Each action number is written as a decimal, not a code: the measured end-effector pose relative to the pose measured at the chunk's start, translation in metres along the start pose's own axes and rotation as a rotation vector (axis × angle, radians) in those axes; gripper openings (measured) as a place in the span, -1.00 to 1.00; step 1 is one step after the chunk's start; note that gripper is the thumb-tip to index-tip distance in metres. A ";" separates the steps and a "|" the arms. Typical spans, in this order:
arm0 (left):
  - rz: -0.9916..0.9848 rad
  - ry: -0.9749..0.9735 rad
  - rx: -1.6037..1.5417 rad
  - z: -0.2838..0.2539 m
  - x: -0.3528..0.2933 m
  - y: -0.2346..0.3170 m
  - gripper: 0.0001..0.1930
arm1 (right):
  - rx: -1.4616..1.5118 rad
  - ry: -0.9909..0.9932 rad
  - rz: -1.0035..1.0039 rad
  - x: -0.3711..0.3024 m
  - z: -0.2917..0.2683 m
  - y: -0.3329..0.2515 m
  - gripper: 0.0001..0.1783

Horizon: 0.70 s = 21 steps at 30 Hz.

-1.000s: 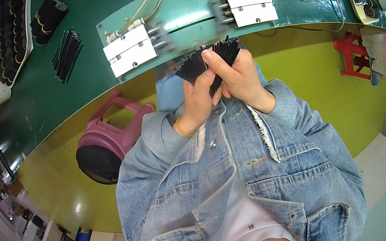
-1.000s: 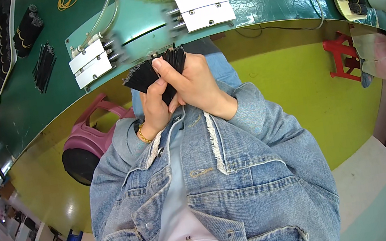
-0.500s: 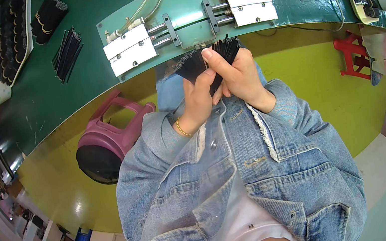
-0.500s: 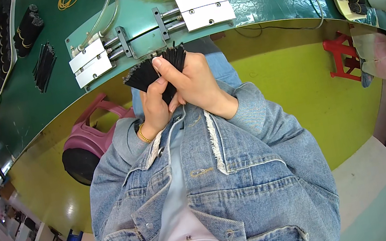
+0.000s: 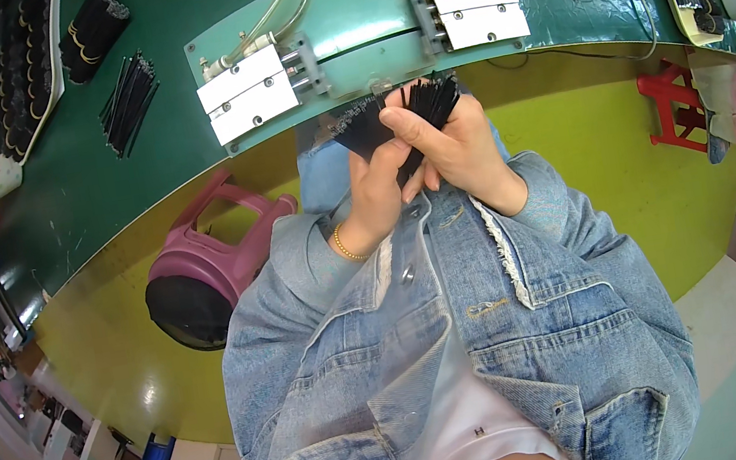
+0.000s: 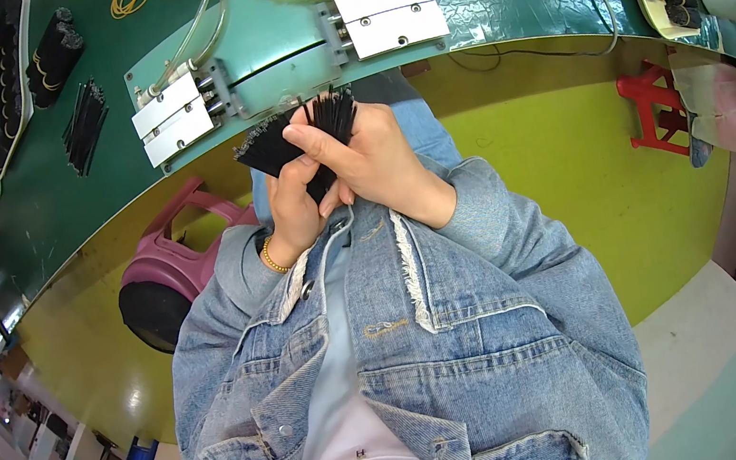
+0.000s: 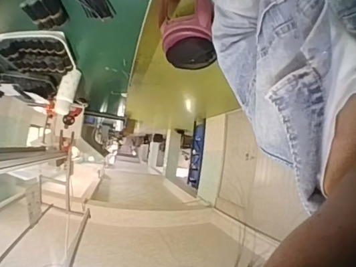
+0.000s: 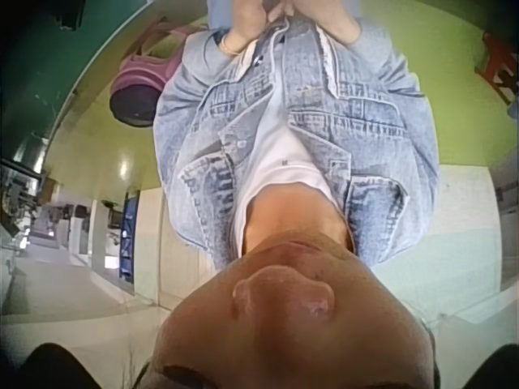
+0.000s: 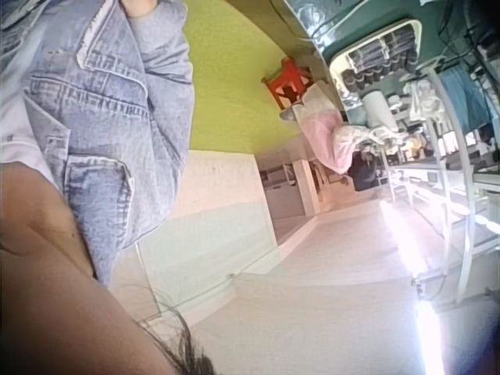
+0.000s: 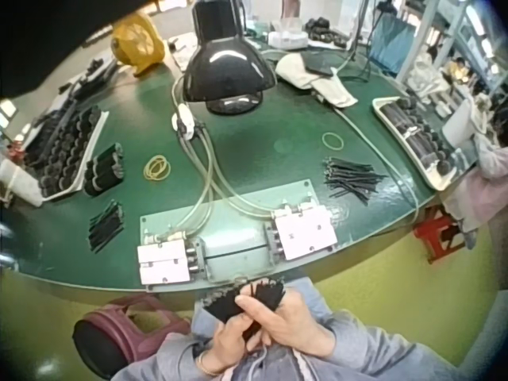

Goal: Manually inserting small wires into plastic connector housings at an assembly workstation.

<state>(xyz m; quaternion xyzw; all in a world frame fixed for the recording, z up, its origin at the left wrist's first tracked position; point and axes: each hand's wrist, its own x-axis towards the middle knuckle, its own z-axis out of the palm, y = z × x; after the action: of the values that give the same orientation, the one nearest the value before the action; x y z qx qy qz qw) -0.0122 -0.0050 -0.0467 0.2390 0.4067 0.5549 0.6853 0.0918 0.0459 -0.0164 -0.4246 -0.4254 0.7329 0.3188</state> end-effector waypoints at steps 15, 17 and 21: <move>-0.005 0.003 -0.056 0.001 0.001 -0.003 -0.70 | -0.047 0.055 -0.030 0.001 0.000 0.005 -0.72; 0.007 0.015 -0.106 0.002 0.001 -0.002 -0.71 | -0.028 0.044 0.013 0.000 0.000 0.001 -0.71; 0.033 0.031 -0.062 0.004 0.000 0.000 -0.72 | -0.041 0.044 0.011 0.000 0.001 -0.001 -0.71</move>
<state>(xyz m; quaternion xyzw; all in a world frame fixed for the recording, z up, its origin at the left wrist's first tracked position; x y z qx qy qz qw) -0.0083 -0.0045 -0.0445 0.2157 0.3961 0.5820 0.6766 0.0913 0.0461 -0.0151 -0.4496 -0.4307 0.7162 0.3153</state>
